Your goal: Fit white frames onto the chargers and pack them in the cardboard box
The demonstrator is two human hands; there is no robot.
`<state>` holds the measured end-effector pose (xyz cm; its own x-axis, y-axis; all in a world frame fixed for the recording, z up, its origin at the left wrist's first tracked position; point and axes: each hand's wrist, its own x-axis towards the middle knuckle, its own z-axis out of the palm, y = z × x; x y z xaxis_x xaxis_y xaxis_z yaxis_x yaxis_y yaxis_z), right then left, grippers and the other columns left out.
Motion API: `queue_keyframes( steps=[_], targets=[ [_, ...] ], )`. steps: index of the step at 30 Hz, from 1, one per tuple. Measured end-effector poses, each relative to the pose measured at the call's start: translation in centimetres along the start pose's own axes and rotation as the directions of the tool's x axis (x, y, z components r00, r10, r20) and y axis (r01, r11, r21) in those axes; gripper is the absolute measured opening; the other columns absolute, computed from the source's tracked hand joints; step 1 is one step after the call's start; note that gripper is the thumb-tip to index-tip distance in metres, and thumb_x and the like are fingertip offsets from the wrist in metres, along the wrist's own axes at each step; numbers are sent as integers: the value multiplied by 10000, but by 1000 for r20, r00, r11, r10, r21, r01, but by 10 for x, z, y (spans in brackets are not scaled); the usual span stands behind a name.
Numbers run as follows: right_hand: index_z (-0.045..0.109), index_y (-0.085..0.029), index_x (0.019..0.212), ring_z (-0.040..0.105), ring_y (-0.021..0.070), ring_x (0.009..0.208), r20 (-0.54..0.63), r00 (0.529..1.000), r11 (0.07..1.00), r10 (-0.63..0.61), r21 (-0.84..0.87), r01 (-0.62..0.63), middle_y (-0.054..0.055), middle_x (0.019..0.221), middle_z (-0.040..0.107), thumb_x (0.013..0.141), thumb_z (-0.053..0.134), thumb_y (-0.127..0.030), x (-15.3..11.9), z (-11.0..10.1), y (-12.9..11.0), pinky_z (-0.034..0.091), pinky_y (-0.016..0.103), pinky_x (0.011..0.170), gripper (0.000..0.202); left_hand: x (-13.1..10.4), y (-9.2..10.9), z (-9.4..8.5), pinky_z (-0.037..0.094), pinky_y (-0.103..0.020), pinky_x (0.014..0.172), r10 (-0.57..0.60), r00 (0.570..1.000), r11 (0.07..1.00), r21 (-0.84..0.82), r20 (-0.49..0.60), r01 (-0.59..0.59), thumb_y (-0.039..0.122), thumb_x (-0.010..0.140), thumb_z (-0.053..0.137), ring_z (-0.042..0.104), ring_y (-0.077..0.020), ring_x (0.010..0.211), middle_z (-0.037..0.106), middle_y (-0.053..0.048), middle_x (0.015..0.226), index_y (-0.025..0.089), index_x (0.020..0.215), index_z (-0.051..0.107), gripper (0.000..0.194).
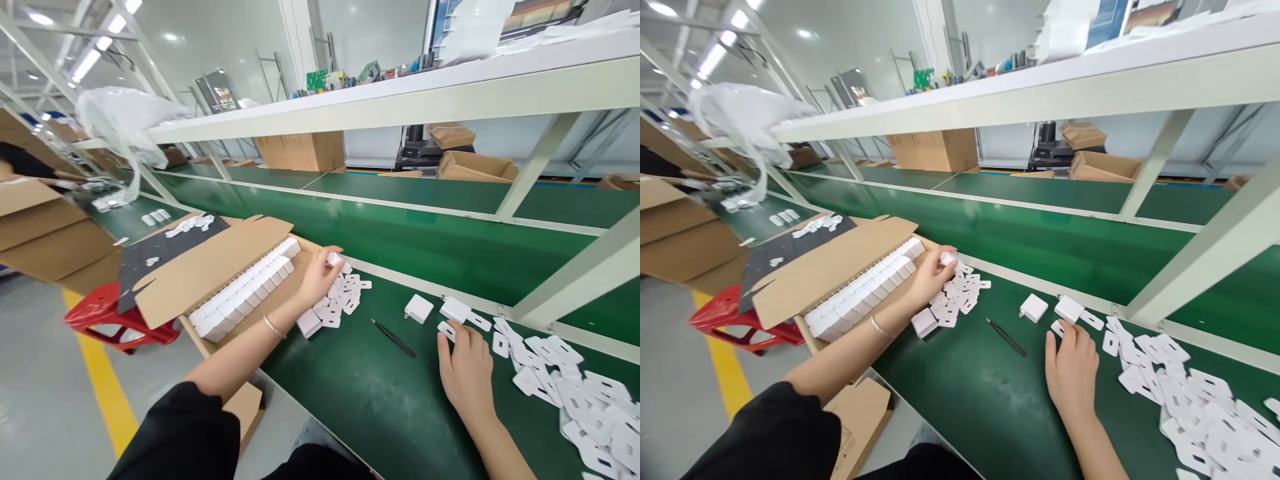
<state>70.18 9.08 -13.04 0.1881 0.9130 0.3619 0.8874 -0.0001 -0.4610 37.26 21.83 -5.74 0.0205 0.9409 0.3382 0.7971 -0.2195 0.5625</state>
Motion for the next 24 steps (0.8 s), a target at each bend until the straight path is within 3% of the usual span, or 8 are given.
queue_keyframes(
  steps=[4, 7, 10, 13, 16, 19, 22, 24],
  targets=[
    [625, -116, 1273, 611, 414, 1139, 63, 996, 979, -67, -190, 78, 240, 1242, 637, 1044, 326, -382, -5, 4, 3, 525, 559, 878, 462, 40, -63, -37, 506, -441, 995, -91, 996, 953, 289, -24, 94, 315, 1016, 529, 615, -284, 1043, 559, -159, 1262, 166, 1303, 617, 335],
    [629, -117, 1272, 613, 411, 1155, 69, 991, 965, -112, -228, 125, 239, 1279, 649, 1024, 355, -343, -6, 5, 8, 536, 547, 864, 433, 48, -98, -48, 438, -477, 1073, -120, 993, 903, 418, 21, 100, 267, 935, 628, 550, -346, 1160, 599, -163, 1155, 166, 1193, 684, 283],
    [639, -163, 1246, 623, 395, 1128, 64, 988, 963, -138, -223, 149, 204, 1299, 662, 1015, 394, -365, -3, 4, 14, 543, 518, 829, 392, 45, -119, -51, 371, -533, 1111, -152, 988, 854, 506, 18, 122, 279, 903, 655, 472, -402, 1264, 601, -193, 1216, 183, 1128, 722, 253],
    [656, -194, 1160, 625, 377, 1072, 48, 986, 963, -160, -211, 166, 176, 1263, 675, 1002, 429, -365, 2, 2, 20, 538, 488, 793, 325, 41, -127, -51, 321, -590, 1117, -185, 982, 807, 565, -33, 171, 326, 912, 637, 402, -448, 1341, 551, -207, 1353, 207, 1156, 730, 286],
    [651, -204, 1065, 630, 334, 950, 70, 982, 961, -174, -205, 185, 153, 1166, 691, 999, 435, -328, 6, -1, 23, 519, 446, 743, 258, 41, -118, -45, 326, -619, 1088, -195, 978, 781, 592, -75, 201, 337, 922, 614, 405, -488, 1338, 508, -239, 1419, 173, 1197, 720, 337],
    [633, -201, 1109, 639, 279, 832, 119, 982, 971, -145, -174, 164, 129, 1093, 679, 1018, 413, -297, 8, -4, 22, 489, 383, 655, 256, 42, -86, -30, 337, -623, 1088, -136, 986, 790, 589, -100, 169, 332, 972, 543, 408, -497, 1355, 447, -272, 1491, 126, 1297, 669, 405],
    [603, -181, 1237, 646, 235, 734, 135, 987, 982, -88, -153, 109, 134, 1125, 654, 1041, 392, -300, 8, -4, 21, 439, 337, 550, 312, 33, -34, -3, 388, -562, 1101, 85, 996, 854, 515, -3, -72, 309, 992, 530, 458, -432, 1354, 476, -231, 1477, 155, 1368, 624, 417],
    [605, -175, 1248, 655, 225, 709, 136, 988, 985, -77, -141, 97, 137, 1125, 655, 1050, 388, -320, 8, -5, 21, 431, 325, 523, 327, 21, 6, 20, 447, -492, 1070, 296, 939, 867, 363, 176, -341, 325, 997, 546, 556, -374, 1268, 531, -210, 1414, 158, 1369, 620, 414]
  ],
)
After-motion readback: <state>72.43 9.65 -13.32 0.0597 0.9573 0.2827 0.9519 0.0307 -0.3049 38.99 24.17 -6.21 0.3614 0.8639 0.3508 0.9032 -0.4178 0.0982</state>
